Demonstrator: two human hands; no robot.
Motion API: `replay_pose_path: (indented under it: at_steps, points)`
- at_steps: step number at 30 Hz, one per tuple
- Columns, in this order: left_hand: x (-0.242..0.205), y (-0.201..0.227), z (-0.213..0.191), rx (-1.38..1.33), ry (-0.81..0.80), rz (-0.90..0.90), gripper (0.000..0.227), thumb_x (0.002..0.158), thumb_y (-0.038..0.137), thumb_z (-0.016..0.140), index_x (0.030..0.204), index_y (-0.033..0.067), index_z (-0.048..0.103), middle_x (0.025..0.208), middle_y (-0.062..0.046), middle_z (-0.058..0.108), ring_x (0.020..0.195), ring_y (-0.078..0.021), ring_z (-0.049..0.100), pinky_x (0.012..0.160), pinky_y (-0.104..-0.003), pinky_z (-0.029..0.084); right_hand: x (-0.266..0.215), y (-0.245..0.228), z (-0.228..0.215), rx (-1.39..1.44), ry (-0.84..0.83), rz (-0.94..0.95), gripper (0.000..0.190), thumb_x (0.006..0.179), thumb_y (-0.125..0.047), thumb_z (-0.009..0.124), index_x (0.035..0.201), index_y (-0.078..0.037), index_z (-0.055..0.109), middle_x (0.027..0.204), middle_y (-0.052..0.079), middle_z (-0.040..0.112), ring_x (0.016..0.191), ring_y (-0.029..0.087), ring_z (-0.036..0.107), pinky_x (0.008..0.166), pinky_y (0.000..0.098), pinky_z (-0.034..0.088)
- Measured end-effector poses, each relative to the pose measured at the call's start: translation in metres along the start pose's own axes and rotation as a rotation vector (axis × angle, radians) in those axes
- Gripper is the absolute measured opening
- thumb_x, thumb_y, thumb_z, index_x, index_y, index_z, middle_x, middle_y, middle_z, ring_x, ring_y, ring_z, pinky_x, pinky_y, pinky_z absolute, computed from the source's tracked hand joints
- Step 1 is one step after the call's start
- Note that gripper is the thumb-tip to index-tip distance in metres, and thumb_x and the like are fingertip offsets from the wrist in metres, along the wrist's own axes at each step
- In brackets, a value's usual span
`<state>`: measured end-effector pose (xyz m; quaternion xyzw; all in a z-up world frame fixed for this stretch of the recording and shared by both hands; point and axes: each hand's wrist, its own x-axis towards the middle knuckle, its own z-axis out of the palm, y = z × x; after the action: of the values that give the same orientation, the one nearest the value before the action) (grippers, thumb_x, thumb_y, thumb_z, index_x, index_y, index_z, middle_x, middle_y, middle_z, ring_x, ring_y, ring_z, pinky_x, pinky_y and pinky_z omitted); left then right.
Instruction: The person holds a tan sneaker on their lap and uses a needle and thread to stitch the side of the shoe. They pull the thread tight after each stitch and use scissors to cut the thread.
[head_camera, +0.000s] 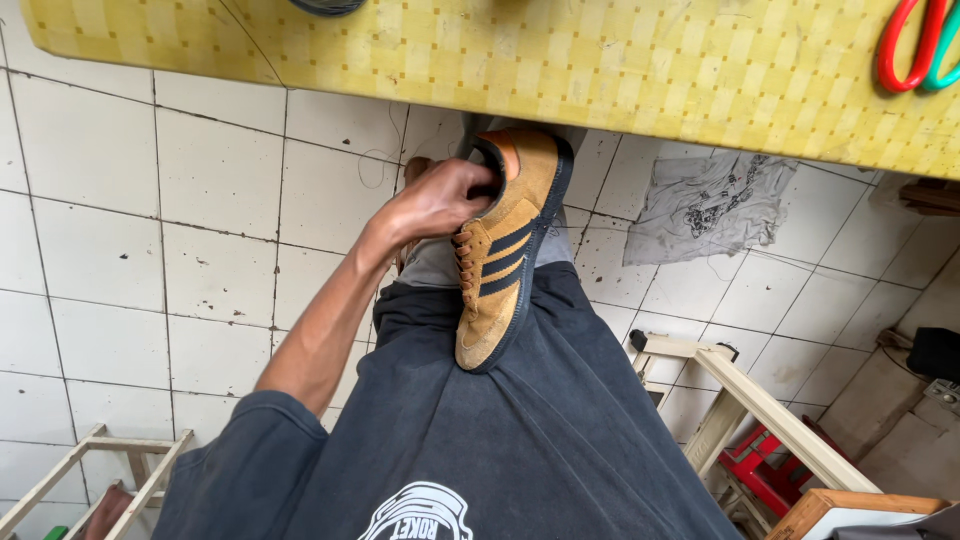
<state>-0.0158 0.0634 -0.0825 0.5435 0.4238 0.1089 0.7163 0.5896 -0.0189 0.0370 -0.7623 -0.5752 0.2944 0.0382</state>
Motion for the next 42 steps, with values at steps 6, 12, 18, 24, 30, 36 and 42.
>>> replay_pose_path:
  at_steps: [6,12,18,24,30,36,42]
  points:
    - [-0.003,0.009,-0.007,0.078,-0.094,0.02,0.027,0.093,0.01,0.064,0.116,-0.0036,0.064,0.118,-0.028,0.063,0.117,-0.0412,0.058,0.109,-0.057,0.036,0.003,-0.212,0.133,0.178,-0.22,-0.139,0.022,0.096,-0.01,0.068,0.118,-0.011,0.072,0.107,0.016,0.068,0.1,0.031,0.066,0.085,0.0378,0.053]
    - [-0.005,0.012,-0.002,0.06,-0.017,0.032,0.026,0.094,0.017,0.065,0.11,-0.0034,0.067,0.11,-0.027,0.067,0.11,-0.0413,0.063,0.104,-0.056,0.042,0.02,-0.303,0.175,0.263,-0.529,-0.279,0.027,0.091,-0.021,0.067,0.116,-0.015,0.071,0.094,0.013,0.07,0.082,0.026,0.067,0.077,0.0416,0.052]
    - [0.003,-0.022,0.006,0.011,0.114,0.016,0.021,0.094,0.03,0.068,0.091,0.01,0.072,0.084,-0.014,0.072,0.09,-0.0302,0.07,0.088,-0.043,0.053,0.044,-0.286,0.203,0.275,-0.708,-0.323,0.023,0.094,-0.024,0.059,0.108,-0.013,0.073,0.08,0.011,0.065,0.072,0.021,0.058,0.072,0.0382,0.049]
    - [0.008,-0.029,0.008,0.039,0.167,0.007,0.02,0.091,0.032,0.067,0.083,0.0147,0.072,0.077,-0.009,0.071,0.083,-0.0221,0.07,0.076,-0.039,0.054,0.052,-0.276,0.207,0.348,-0.72,-0.391,0.02,0.094,-0.023,0.06,0.105,-0.013,0.073,0.083,0.011,0.061,0.075,0.02,0.055,0.074,0.0369,0.047]
    - [0.004,-0.032,0.009,-0.038,0.196,0.035,0.017,0.094,0.025,0.065,0.086,0.0122,0.073,0.075,-0.01,0.071,0.075,-0.0236,0.068,0.076,-0.037,0.053,0.053,-0.291,0.194,0.455,-0.838,-0.255,0.029,0.097,-0.03,0.058,0.079,-0.01,0.069,0.086,0.006,0.066,0.062,0.014,0.05,0.067,0.0303,0.046]
    - [-0.004,-0.016,0.012,-0.072,0.259,0.121,0.017,0.099,0.013,0.057,0.09,0.0061,0.07,0.078,-0.016,0.069,0.075,-0.0288,0.066,0.079,-0.04,0.052,0.05,-0.307,0.171,0.192,-0.797,-0.193,0.029,0.095,-0.035,0.063,0.083,-0.01,0.074,0.055,0.004,0.053,0.054,0.015,0.047,0.055,0.0306,0.041]
    - [-0.026,0.007,0.011,-0.264,0.363,0.165,0.018,0.099,0.02,0.059,0.092,0.0056,0.066,0.091,-0.019,0.069,0.09,-0.0328,0.068,0.093,-0.045,0.05,0.047,-0.312,0.176,0.085,-0.5,-0.614,0.008,0.092,-0.013,0.069,0.095,-0.009,0.075,0.067,0.008,0.067,0.061,0.023,0.063,0.062,0.0313,0.05]
